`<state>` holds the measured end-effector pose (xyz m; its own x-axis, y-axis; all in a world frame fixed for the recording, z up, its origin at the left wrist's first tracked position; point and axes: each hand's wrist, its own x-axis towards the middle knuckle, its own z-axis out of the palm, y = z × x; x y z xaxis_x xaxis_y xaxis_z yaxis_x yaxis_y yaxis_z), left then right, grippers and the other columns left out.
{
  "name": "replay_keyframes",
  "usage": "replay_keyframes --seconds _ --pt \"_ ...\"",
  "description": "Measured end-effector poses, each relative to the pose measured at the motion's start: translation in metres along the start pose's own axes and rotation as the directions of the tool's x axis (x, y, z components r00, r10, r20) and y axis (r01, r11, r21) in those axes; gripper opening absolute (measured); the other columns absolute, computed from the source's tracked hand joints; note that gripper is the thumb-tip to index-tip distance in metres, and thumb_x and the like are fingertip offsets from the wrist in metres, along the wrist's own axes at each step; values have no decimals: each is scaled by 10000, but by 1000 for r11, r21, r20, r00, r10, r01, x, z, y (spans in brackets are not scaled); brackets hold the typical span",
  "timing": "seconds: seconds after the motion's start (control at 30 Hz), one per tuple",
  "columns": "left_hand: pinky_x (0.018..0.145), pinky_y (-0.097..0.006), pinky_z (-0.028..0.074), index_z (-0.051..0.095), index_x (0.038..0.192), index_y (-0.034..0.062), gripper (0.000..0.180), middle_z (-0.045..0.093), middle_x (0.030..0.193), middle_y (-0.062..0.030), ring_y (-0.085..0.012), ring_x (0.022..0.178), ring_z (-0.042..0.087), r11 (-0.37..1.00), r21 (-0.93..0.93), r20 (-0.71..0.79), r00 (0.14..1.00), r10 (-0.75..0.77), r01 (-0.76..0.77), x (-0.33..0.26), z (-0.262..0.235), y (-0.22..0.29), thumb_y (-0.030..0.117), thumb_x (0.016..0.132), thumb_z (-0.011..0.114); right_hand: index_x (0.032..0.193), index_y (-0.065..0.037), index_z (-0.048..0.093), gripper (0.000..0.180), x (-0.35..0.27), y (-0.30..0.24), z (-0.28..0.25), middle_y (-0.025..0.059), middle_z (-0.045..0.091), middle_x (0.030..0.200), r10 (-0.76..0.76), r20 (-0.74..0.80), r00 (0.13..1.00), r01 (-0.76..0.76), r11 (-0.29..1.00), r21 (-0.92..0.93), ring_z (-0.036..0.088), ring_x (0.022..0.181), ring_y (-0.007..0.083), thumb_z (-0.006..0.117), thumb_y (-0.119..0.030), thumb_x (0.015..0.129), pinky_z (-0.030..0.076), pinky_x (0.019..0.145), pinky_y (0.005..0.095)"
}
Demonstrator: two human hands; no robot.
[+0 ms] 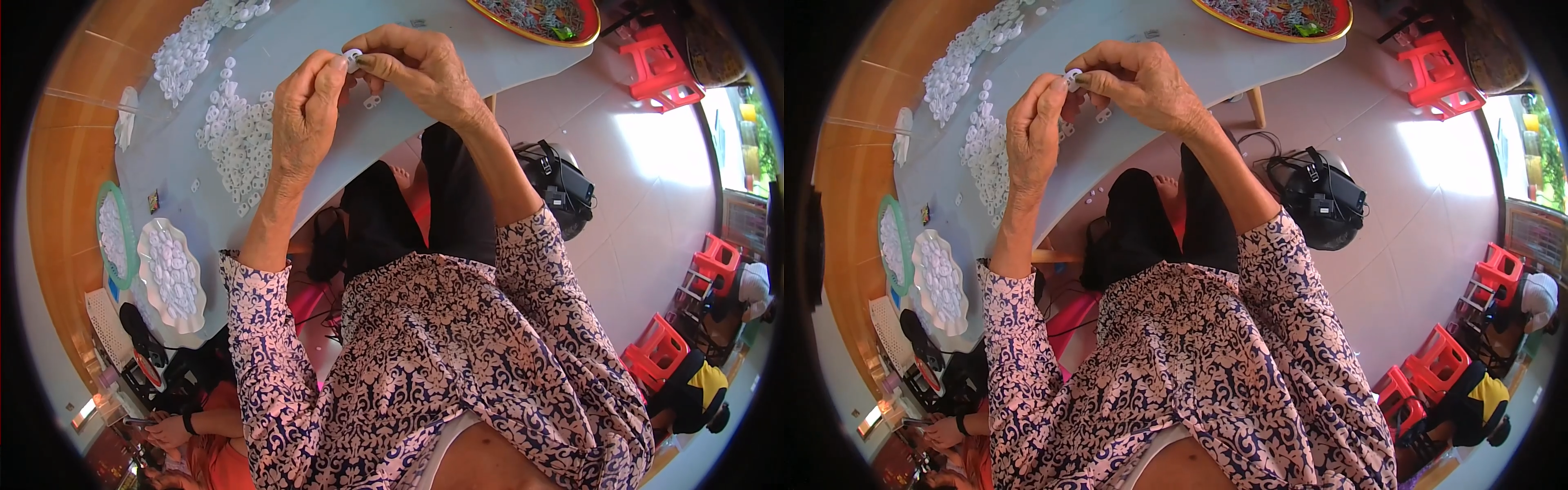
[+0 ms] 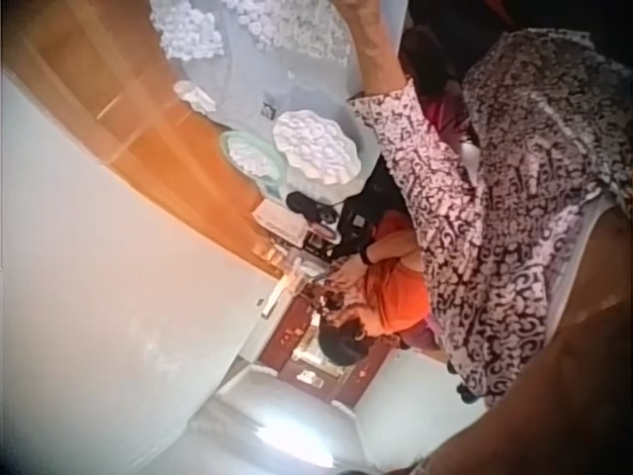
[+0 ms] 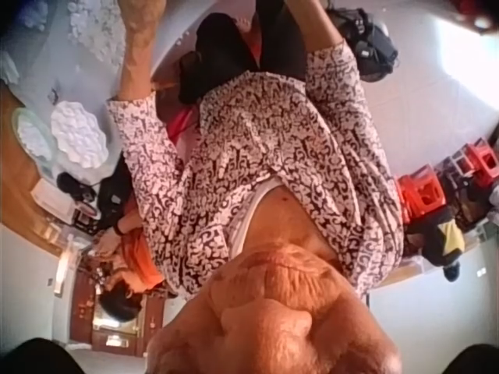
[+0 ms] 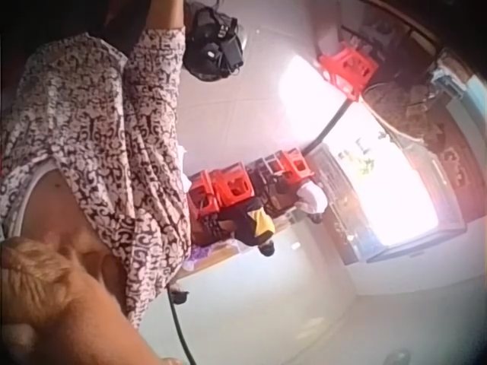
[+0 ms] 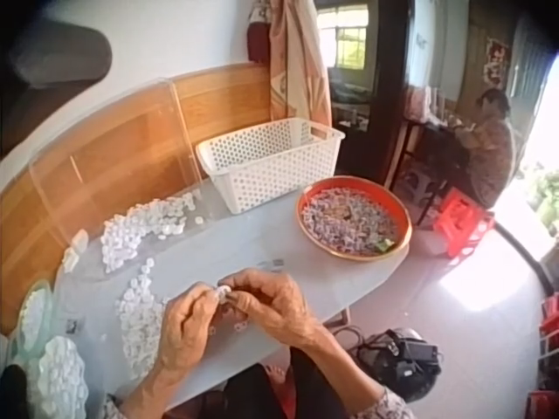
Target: Manually assembling small white plastic components at a workshop table.
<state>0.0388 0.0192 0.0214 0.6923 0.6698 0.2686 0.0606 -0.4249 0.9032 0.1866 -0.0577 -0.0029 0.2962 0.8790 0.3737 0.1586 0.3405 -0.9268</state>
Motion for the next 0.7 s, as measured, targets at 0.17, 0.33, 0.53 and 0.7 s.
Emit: replay_keyframes --seconds 0.17,0.33,0.53,0.7 --pt "506 -237 335 583 857 2 282 475 632 19 -61 574 395 998 28 -18 998 62 -61 0 2 1 249 961 493 984 22 656 180 -1 -1 -3 26 614 663 25 -8 1000 -25 1000 11 553 571 62 596 -123 898 491 555 224" --pt "533 -231 282 590 873 20 299 441 671 44 -59 617 332 1000 -29 -48 999 -7 6 1 3 -2 291 955 495 980 27 656 166 -1 -7 -1 60 659 742 79 11 997 -79 996 46 573 585 66 630 -92 868 498 565 222" --pt "500 -241 341 579 850 12 271 503 627 6 -65 568 407 999 14 -33 999 33 -32 1 3 -1 241 963 486 1094 23 601 244 -2 -4 -3 82 680 827 29 -10 1000 -29 999 35 622 680 100 613 -62 865 519 638 239" --pt "507 -247 339 554 818 11 253 485 627 10 -72 576 399 1000 -14 -10 1000 -24 24 1 2 -2 219 946 486 1119 14 584 271 -3 -6 -3 87 678 836 15 -2 1000 -15 1000 24 632 711 110 615 -62 861 523 660 244"
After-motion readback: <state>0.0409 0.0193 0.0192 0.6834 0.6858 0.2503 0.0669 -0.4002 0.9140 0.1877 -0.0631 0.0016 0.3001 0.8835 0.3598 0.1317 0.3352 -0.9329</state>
